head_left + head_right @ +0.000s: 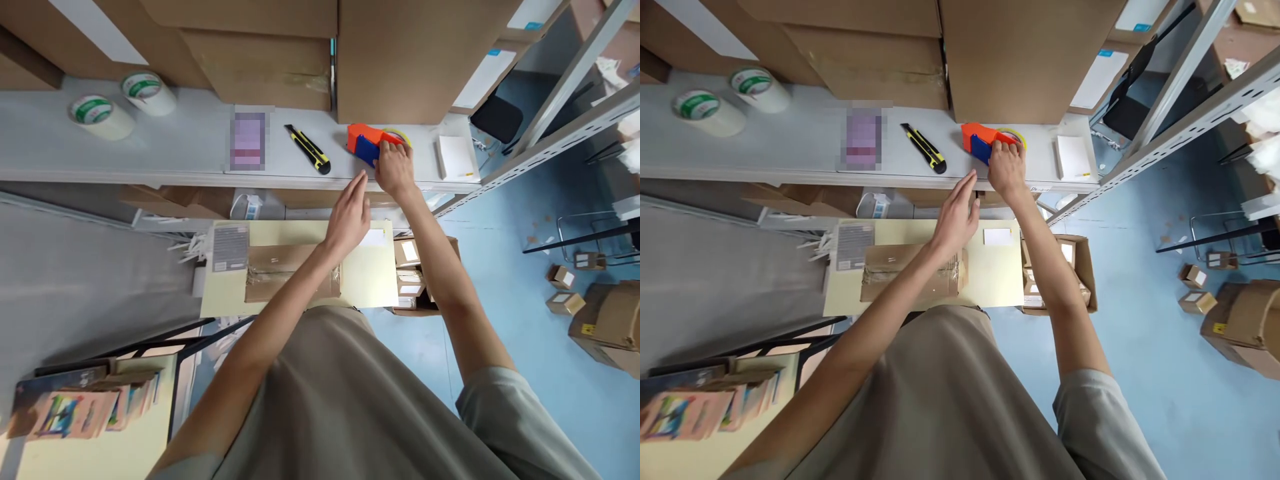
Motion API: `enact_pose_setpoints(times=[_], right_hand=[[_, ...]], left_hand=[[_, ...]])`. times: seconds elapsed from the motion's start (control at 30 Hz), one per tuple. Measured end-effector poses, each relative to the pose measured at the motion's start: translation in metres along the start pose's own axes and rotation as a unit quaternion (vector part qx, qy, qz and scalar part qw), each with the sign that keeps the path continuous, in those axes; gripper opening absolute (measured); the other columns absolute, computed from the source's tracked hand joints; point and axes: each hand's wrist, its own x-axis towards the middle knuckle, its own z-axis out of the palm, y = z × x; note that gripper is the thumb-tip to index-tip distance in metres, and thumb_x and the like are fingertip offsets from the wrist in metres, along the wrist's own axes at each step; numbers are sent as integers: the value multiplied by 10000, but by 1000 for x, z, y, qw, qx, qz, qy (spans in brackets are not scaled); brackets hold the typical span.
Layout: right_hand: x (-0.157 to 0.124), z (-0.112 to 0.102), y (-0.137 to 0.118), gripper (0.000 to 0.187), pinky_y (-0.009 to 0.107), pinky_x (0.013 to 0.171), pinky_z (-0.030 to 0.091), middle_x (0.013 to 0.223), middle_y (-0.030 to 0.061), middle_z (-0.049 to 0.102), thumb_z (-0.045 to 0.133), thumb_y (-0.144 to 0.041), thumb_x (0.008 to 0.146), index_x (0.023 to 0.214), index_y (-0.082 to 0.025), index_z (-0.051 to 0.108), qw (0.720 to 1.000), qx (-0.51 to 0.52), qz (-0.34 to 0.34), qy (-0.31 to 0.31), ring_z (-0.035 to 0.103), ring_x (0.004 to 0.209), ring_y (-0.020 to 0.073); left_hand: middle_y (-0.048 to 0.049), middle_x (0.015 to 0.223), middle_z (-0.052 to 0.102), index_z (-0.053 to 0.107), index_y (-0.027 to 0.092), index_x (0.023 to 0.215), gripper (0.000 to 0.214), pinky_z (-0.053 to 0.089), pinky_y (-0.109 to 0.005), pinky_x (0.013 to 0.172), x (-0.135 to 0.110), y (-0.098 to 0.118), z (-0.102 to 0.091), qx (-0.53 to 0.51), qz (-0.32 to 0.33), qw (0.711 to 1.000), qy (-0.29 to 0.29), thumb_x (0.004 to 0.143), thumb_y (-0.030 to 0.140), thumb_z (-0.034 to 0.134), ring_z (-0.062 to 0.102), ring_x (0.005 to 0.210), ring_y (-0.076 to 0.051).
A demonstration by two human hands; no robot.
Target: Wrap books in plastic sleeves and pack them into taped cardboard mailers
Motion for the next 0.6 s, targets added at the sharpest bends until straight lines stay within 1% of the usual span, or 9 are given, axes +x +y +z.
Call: enact_pose_setpoints(times=[0.1,0.17,0.23,0.27,0.3,0.37,0.47,0.53,0.6], right_hand=[[4,10,4,691,790,1301,279,1658,326,519,303,-447,1172,1749,-74,375,1000,3,-8,22,457,1576,511],[-11,21,7,689,797,1305,297,1708,287,468,243,-478,1188,1785,-153,353,997,40,-10,65,404,1627,509],[-44,42,3,707,793,1298,346,1729,247,442,161,-543,1200,1805,-219,331,986,121,-10,116,382,1659,488],[-67,56,-3,724,777,1291,381,1715,235,459,135,-585,1202,1802,-231,336,974,180,-4,139,412,1651,469],[-94,72,-13,745,741,1277,429,1686,225,499,142,-638,1200,1787,-237,365,960,238,7,148,477,1615,445],[-151,104,-42,795,641,1193,546,1584,227,623,226,-749,1175,1704,-220,493,934,336,39,115,650,1442,406],[-222,141,-96,863,484,966,637,1296,224,784,342,-857,1113,1500,-161,672,904,414,106,7,779,1080,347],[-246,153,-127,830,398,813,600,1009,146,797,406,-857,1098,1397,-148,717,892,427,145,-38,730,824,279],[-254,158,-149,777,338,706,519,806,46,716,495,-849,1073,1339,-156,725,887,421,185,-41,610,671,220]], left_hand=[[-139,1797,521,406,249,1793,692,409,-550,1419,-54,-32,-21,-7,-37,999,30,1164,515,516,496,1680,-331],[-149,1742,589,472,223,1748,654,448,-516,1394,-103,-62,-41,9,-107,993,52,1167,521,506,565,1627,-319],[-149,1703,630,549,217,1692,640,463,-500,1380,-159,-91,-64,30,-210,973,88,1140,540,560,588,1605,-330],[-165,1675,652,585,199,1660,641,476,-512,1366,-187,-104,-74,38,-264,957,112,1121,545,589,608,1583,-349],[-194,1643,671,619,166,1624,640,499,-541,1340,-213,-115,-83,44,-315,939,133,1105,539,609,648,1536,-374],[-224,1595,700,666,129,1560,627,555,-553,1273,-256,-128,-96,29,-393,906,157,1079,530,628,719,1434,-383],[-207,1463,779,718,129,1458,595,619,-465,1162,-288,-130,-100,-38,-432,886,163,1070,570,622,778,1303,-330],[-152,1282,842,768,172,1336,535,630,-398,1064,-289,-125,-96,-55,-431,890,138,1078,612,604,803,1187,-297],[-101,1095,854,794,216,1199,471,606,-359,960,-282,-119,-91,-20,-442,891,100,1071,637,626,807,1074,-288]])
